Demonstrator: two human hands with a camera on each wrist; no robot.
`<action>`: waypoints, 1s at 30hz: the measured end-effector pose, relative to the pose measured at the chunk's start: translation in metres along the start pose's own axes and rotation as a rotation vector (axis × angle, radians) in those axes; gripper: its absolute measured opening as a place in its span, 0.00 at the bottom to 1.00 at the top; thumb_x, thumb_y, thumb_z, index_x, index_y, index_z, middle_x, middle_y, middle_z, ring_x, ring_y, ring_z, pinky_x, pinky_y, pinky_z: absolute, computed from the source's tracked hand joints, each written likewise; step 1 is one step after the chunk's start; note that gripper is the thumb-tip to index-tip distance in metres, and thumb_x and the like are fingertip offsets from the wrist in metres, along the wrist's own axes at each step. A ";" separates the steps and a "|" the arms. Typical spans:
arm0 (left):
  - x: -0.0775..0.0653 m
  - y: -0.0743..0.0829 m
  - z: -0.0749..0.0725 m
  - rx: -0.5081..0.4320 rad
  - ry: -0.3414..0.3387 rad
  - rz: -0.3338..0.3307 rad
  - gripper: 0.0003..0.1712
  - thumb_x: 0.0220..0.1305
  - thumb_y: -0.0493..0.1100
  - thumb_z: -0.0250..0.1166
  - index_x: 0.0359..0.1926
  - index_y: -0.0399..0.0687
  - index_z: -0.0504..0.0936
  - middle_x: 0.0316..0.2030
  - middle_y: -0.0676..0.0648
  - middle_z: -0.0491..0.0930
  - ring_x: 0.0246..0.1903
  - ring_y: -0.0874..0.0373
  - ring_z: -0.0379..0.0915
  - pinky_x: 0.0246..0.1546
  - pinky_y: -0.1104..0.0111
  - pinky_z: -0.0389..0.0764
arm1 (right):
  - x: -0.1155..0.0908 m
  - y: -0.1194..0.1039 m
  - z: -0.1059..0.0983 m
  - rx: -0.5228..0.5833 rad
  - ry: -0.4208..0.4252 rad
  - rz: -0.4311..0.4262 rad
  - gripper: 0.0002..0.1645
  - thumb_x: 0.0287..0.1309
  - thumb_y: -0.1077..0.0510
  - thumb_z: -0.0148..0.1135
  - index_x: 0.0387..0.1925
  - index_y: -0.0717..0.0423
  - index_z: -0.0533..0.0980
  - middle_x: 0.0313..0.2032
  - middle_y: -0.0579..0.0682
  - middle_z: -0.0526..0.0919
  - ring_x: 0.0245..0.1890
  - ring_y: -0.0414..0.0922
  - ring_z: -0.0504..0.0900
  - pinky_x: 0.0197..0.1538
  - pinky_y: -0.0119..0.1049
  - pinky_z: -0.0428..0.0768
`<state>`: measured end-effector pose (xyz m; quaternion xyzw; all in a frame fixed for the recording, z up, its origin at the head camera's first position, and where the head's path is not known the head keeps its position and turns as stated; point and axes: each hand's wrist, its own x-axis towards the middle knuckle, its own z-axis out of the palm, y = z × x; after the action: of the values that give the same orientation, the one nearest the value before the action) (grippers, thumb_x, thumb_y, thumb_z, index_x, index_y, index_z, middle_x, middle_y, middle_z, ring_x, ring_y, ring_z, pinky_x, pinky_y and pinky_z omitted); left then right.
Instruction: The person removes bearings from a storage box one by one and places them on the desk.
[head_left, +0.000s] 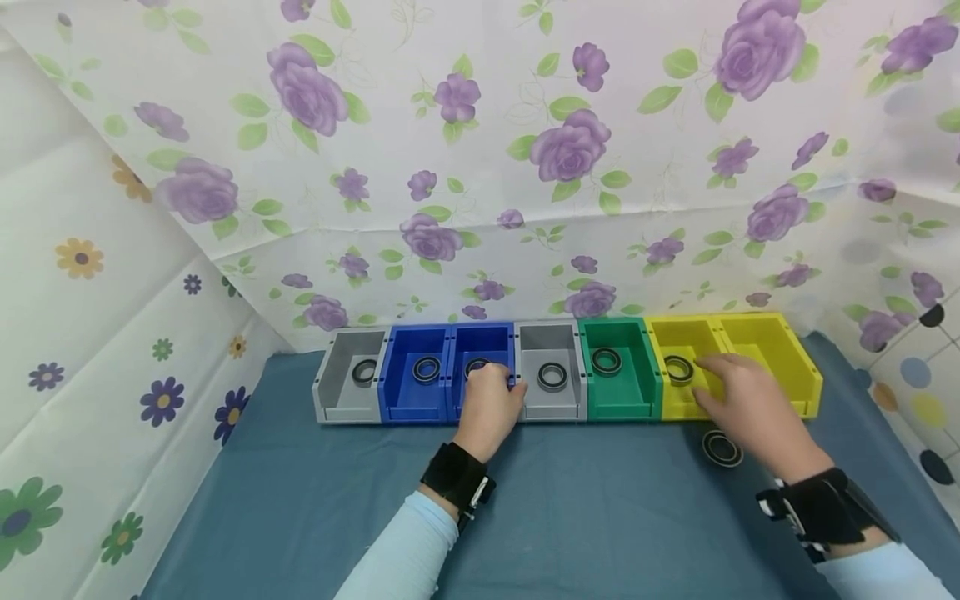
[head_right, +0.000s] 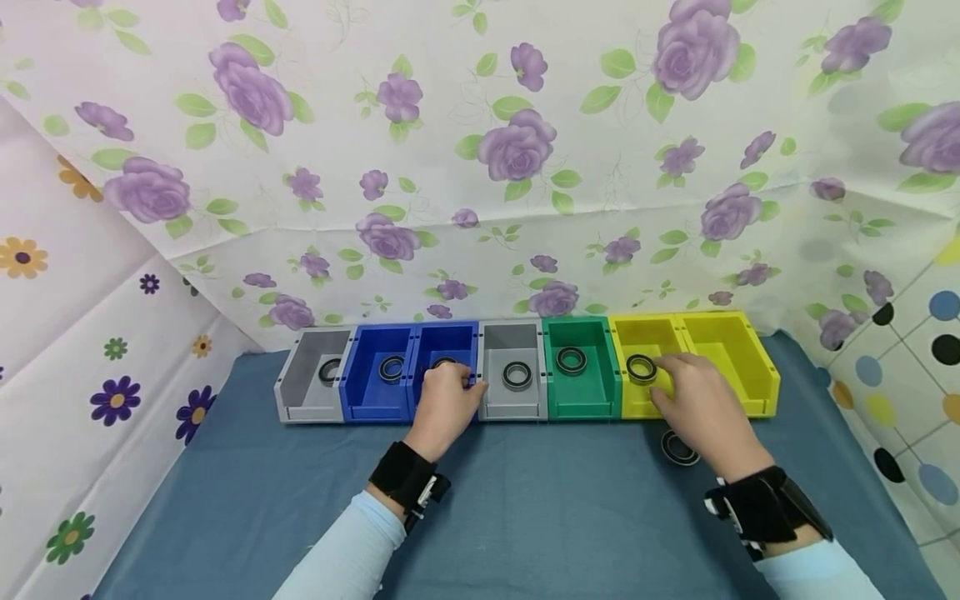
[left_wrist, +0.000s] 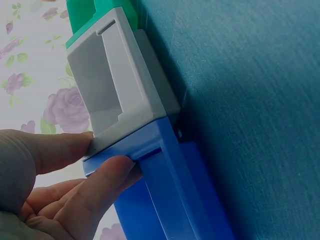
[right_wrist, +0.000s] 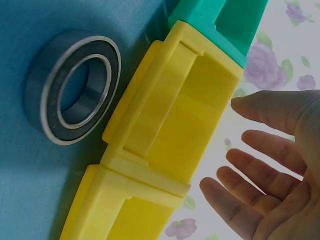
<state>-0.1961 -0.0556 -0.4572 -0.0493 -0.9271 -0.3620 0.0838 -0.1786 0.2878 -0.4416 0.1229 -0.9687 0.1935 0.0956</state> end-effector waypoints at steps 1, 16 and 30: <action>0.000 0.000 0.000 0.000 0.000 0.001 0.09 0.60 0.44 0.64 0.31 0.42 0.81 0.19 0.53 0.73 0.14 0.68 0.66 0.14 0.74 0.68 | 0.003 0.000 0.001 -0.007 -0.001 -0.004 0.26 0.53 0.57 0.64 0.54 0.62 0.72 0.51 0.63 0.73 0.52 0.61 0.68 0.51 0.58 0.68; 0.001 -0.001 0.001 0.028 0.008 -0.009 0.13 0.59 0.45 0.65 0.39 0.39 0.82 0.34 0.45 0.81 0.22 0.71 0.72 0.24 0.77 0.73 | 0.032 0.012 0.024 -0.061 -0.068 -0.037 0.35 0.47 0.63 0.65 0.59 0.67 0.66 0.59 0.71 0.62 0.56 0.67 0.61 0.55 0.61 0.63; 0.000 -0.002 0.002 0.033 0.017 0.009 0.12 0.59 0.45 0.65 0.36 0.39 0.82 0.30 0.47 0.80 0.21 0.71 0.71 0.21 0.78 0.72 | 0.044 0.011 0.039 -0.087 -0.157 -0.051 0.36 0.46 0.66 0.62 0.59 0.71 0.64 0.59 0.74 0.60 0.56 0.68 0.61 0.54 0.60 0.64</action>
<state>-0.1966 -0.0558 -0.4599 -0.0492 -0.9319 -0.3468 0.0941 -0.2292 0.2735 -0.4707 0.1582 -0.9772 0.1386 0.0294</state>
